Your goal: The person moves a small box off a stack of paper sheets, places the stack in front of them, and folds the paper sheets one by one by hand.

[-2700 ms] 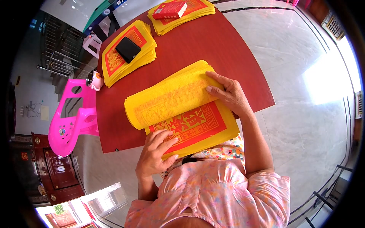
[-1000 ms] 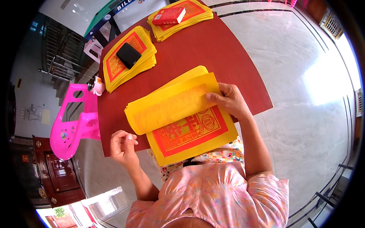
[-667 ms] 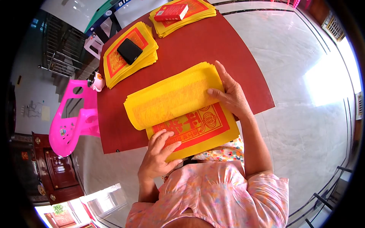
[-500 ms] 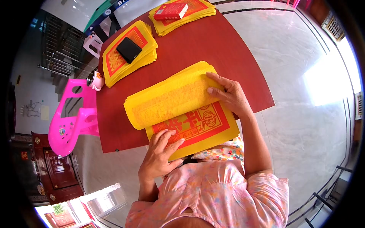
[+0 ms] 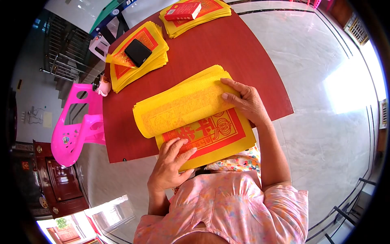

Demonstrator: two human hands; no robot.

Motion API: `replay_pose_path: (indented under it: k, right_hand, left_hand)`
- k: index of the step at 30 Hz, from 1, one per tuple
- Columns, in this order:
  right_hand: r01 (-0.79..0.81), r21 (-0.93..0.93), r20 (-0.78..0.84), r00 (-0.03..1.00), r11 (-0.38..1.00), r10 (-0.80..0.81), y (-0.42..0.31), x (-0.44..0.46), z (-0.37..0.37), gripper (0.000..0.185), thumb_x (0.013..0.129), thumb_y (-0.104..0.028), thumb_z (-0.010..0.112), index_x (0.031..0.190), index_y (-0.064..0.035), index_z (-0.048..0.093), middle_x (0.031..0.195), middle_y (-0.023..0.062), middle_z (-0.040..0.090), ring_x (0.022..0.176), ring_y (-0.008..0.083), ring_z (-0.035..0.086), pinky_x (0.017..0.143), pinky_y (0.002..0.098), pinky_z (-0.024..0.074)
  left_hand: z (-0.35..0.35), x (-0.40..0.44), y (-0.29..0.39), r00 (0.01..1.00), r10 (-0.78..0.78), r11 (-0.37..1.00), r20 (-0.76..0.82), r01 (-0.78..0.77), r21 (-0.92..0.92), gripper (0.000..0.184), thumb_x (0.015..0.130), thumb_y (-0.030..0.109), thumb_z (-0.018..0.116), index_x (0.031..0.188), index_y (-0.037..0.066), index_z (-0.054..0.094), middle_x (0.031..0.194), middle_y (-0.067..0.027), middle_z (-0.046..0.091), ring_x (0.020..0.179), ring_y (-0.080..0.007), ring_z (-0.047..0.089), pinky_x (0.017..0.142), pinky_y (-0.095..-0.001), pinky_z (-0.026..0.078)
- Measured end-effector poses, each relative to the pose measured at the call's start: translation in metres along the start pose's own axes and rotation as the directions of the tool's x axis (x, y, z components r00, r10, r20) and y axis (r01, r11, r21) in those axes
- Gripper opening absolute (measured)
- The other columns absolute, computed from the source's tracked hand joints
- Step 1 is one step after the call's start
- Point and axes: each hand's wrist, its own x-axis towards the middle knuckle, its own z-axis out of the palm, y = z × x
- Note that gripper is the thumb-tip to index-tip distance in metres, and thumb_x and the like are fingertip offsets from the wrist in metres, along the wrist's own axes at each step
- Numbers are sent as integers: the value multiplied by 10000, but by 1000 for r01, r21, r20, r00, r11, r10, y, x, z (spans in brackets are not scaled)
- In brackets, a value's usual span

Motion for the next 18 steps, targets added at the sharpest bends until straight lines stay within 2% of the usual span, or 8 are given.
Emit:
replay_pose_path:
  k: [18]
  right_hand:
    - [-7, -8, 4, 1000, 1000, 7, 0, 0, 0, 416, 861, -197, 679, 1246, -62, 599, 1073, 101, 675, 915, 141, 649, 819, 290, 532]
  left_hand:
    - [-6, -3, -9, 1000, 16, 995, -4, -17, -100, 505, 663, 176, 763, 1135, 45, 641, 1273, -161, 530, 1226, -348, 434, 1038, -455, 340]
